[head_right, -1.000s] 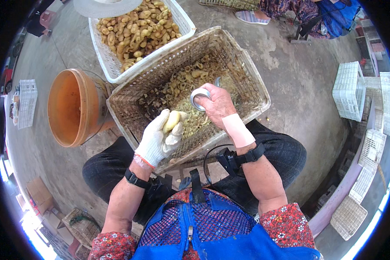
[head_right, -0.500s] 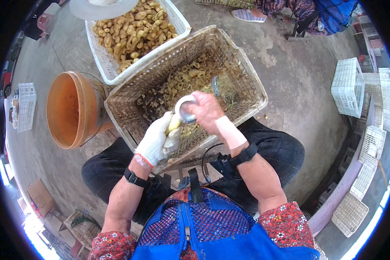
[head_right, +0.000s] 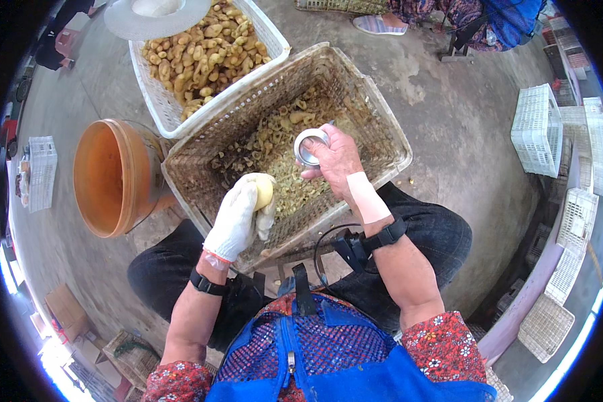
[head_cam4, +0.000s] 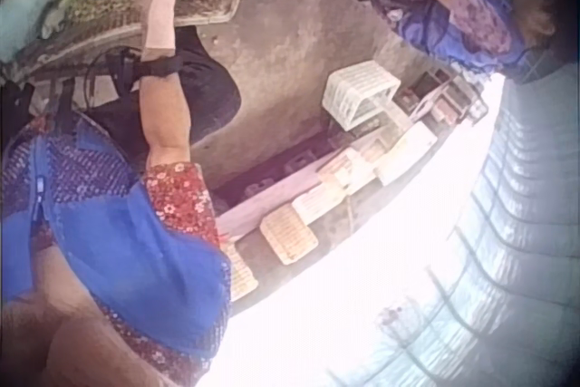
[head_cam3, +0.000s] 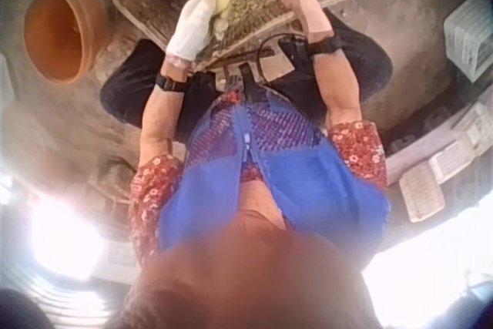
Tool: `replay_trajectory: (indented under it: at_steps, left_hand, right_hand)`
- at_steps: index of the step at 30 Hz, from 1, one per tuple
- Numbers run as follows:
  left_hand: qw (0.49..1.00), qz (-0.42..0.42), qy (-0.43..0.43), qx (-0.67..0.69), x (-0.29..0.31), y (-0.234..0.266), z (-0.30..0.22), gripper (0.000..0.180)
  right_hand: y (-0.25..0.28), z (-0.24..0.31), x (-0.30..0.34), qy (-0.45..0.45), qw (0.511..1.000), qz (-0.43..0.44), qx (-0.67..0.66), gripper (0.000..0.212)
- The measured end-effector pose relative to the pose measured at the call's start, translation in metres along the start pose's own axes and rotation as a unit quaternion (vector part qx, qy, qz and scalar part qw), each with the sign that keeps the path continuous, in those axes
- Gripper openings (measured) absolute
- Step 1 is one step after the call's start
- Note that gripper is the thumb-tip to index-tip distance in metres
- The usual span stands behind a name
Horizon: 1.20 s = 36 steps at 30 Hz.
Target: The person scrapes the skin off a ginger root using a metal tool while holding the root in their gloved left hand.
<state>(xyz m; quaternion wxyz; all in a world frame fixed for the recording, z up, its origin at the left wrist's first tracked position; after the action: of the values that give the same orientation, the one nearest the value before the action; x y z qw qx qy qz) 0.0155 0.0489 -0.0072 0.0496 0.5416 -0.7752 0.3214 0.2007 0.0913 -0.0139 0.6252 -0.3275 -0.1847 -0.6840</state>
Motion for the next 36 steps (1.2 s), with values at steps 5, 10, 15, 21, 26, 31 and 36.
replay_trajectory:
  at_steps: [5, 10, 15, 21, 26, 31, 36]
  left_hand:
    - [0.997, -0.011, -0.061, -0.04, 0.001, -0.008, -0.013, 0.036]
    - [0.991, -0.002, -0.07, -0.118, -0.002, -0.005, -0.009, 0.04]
    - [0.948, -0.012, -0.141, -0.285, -0.006, 0.003, -0.005, 0.037]
    - [0.928, -0.002, -0.197, -0.317, -0.008, 0.008, -0.003, 0.037]
    - [0.993, -0.008, -0.08, -0.091, 0.001, -0.003, -0.014, 0.038]
    - [0.963, -0.052, -0.219, -0.147, -0.005, 0.007, -0.02, 0.039]
    - [0.932, -0.073, -0.301, -0.191, -0.006, -0.001, -0.038, 0.039]
  right_hand:
    - [-0.019, 0.007, 0.016, 0.02, 0.994, 0.101, -0.035, 0.021]
    - [-0.02, -0.002, 0.015, 0.005, 0.988, 0.146, -0.04, 0.023]
    - [-0.036, -0.008, 0.024, 0.0, 0.988, 0.155, 0.02, 0.02]
    - [-0.029, -0.023, 0.013, -0.068, 0.989, 0.114, -0.058, 0.022]
    - [-0.015, -0.032, -0.001, -0.131, 0.979, 0.083, -0.135, 0.024]
    - [-0.023, -0.033, -0.001, -0.104, 0.98, 0.088, -0.148, 0.027]
    - [-0.056, -0.043, 0.015, -0.122, 0.935, 0.248, -0.224, 0.028]
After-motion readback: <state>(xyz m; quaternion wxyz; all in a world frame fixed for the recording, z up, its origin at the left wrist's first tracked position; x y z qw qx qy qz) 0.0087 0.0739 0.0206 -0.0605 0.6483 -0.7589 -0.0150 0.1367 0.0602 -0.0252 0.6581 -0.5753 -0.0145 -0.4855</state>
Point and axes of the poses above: each hand's wrist, its own x-axis away from the middle knuckle, its own y-axis out of the back of the hand, z = x × y, the point moved 6 cm from there along -x, towards the middle knuckle, and after that the axes turned 10 degrees about -y, right-handed, at the moved point
